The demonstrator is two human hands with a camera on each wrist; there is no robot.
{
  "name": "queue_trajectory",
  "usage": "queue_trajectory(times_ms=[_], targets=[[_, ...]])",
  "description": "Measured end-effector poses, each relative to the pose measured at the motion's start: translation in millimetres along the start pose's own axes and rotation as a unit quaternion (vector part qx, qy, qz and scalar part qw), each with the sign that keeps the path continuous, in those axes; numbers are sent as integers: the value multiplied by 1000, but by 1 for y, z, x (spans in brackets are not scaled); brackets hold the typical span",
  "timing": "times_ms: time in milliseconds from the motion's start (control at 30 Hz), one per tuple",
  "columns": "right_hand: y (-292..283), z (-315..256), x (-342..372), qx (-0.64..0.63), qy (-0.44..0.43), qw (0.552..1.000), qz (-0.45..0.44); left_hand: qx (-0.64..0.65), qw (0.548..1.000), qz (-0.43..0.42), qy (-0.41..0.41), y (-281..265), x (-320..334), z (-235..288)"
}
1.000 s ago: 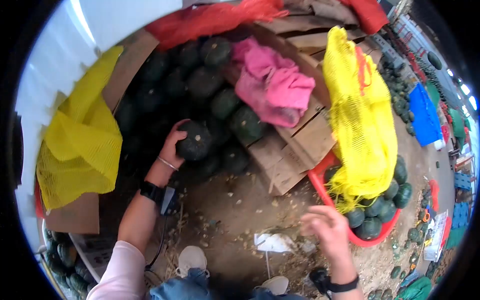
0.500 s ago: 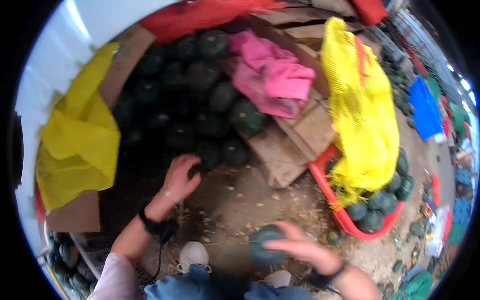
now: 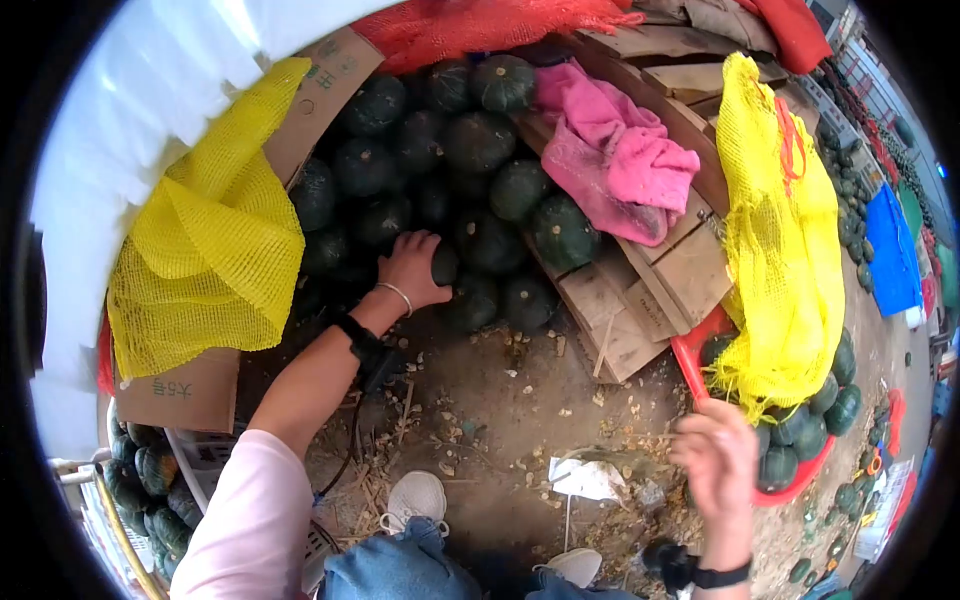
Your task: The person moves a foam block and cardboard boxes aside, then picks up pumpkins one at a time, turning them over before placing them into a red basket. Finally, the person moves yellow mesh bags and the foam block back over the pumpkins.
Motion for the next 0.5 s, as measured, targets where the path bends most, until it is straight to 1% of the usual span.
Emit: queue_trajectory(times_ms=[33, 67, 100, 133, 167, 233, 267, 333, 367, 400, 433, 467, 500], targets=[[8, 21, -2, -23, 36, 999, -2, 98, 995, -7, 4, 1, 3, -5], [16, 40, -4, -47, 73, 996, -4, 196, 980, -17, 7, 4, 7, -10], [25, 54, -5, -51, 100, 993, -18, 392, 917, -74, -21, 14, 17, -15], [33, 66, -9, -54, 126, 990, -33, 571, 810, -125, -50, 28, 31, -17], [38, 78, -12, -47, 140, 988, -54, 724, 664, -169, -79, 43, 44, -15], [52, 96, -22, -15, 162, 983, -82, 811, 531, -236, -67, 43, 84, 18], [61, 101, -26, 11, 173, 981, -87, 848, 453, -268, -64, 41, 104, 38], [74, 112, -34, 41, 159, 980, -114, 865, 428, -260, -43, 47, 127, 66], [83, 114, -37, 48, 139, 980, -133, 872, 416, -255, -30, 50, 134, 76], [91, 117, -38, 54, 118, 980, -151, 864, 431, -257, -38, 54, 140, 84], [94, 124, -38, 85, 76, 981, -155, 854, 448, -259, -46, 58, 146, 91], [94, 127, -37, 99, 71, 982, -144, 843, 466, -261, -52, 61, 150, 96], [93, 128, -35, 111, 66, 983, -133, 823, 493, -282, 2, 60, 154, 100]])
Point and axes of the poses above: each hand's wrist, its own x-axis away from the middle knuckle, its own y-axis out of the palm, z = x × y, the point moved 3 cm from there along -x, towards the middle knuckle, and after that the axes turned 8 degrees about -z, right-handed, at the moved point
